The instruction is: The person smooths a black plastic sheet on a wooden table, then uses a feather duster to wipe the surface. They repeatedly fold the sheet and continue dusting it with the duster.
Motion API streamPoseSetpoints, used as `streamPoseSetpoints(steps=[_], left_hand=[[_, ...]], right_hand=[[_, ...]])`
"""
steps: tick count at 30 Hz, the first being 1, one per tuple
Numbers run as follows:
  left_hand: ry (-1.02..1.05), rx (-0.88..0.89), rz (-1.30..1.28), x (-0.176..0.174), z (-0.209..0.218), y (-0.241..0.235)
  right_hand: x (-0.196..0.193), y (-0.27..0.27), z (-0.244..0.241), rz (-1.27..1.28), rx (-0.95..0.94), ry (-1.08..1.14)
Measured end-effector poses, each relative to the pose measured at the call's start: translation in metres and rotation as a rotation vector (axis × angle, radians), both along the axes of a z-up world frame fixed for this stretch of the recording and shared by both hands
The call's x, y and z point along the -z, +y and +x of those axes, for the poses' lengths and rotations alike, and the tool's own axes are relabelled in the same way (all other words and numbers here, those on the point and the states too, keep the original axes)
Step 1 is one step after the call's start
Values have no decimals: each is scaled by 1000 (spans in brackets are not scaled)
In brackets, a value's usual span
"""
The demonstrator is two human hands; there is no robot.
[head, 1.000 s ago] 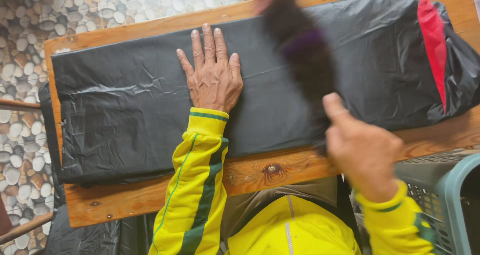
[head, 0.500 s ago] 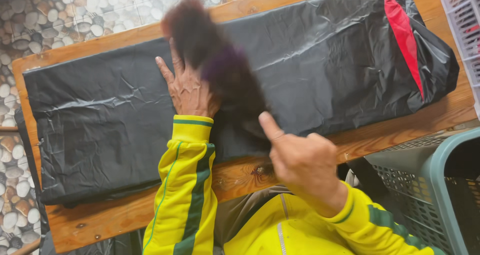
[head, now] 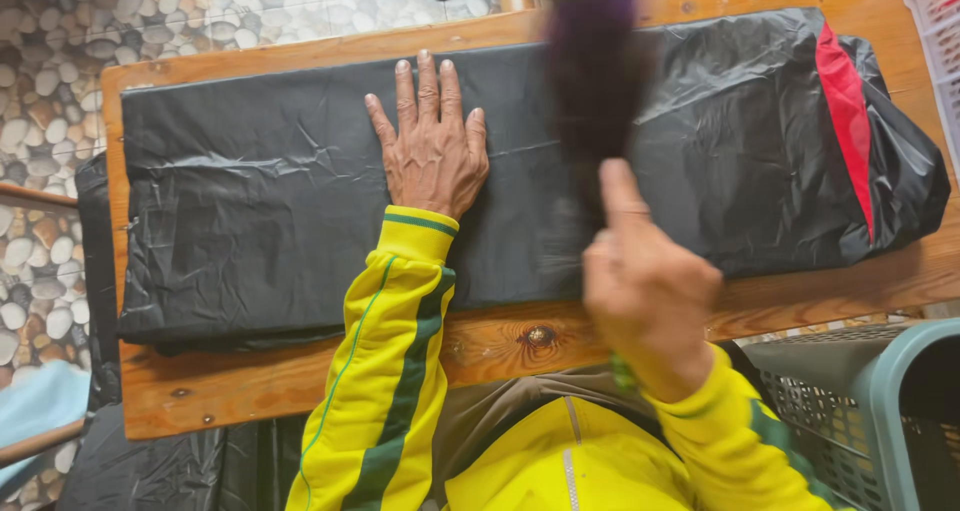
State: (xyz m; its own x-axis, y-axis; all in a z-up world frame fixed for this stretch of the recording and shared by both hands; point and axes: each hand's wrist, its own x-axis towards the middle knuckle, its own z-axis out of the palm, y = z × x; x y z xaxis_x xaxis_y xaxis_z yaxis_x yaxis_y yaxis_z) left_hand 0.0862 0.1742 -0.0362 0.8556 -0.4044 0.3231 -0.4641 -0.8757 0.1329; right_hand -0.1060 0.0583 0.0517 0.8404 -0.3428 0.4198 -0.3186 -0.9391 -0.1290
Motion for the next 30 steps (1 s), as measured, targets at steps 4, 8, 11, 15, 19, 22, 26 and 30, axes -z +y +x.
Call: streamPoseSetpoints(steps=[4,8,11,15,19,22,26,30], left_hand=[[8,50,35,1,3,6],[39,87,63,5,4,8],[47,58,66,8,6,5],[13,52,51,8,6,4],[6,45,26,10,8,4],[11,25,8,6,4,2],[-136,-44,-86,-33,-30,3],[-75,-134,-74,-77,-109,4]], right_hand=[[25,30,24,57,-203,179],[-9,13,48,9,-351,128],[-20,-23,93,29,-396,-37],[26,-57,152,45,-385,55],[61,-59,170,152,-331,311],[77,-62,169,79,-337,266],[78,-62,168,65,-334,252],[84,-66,168,-12,-354,163]])
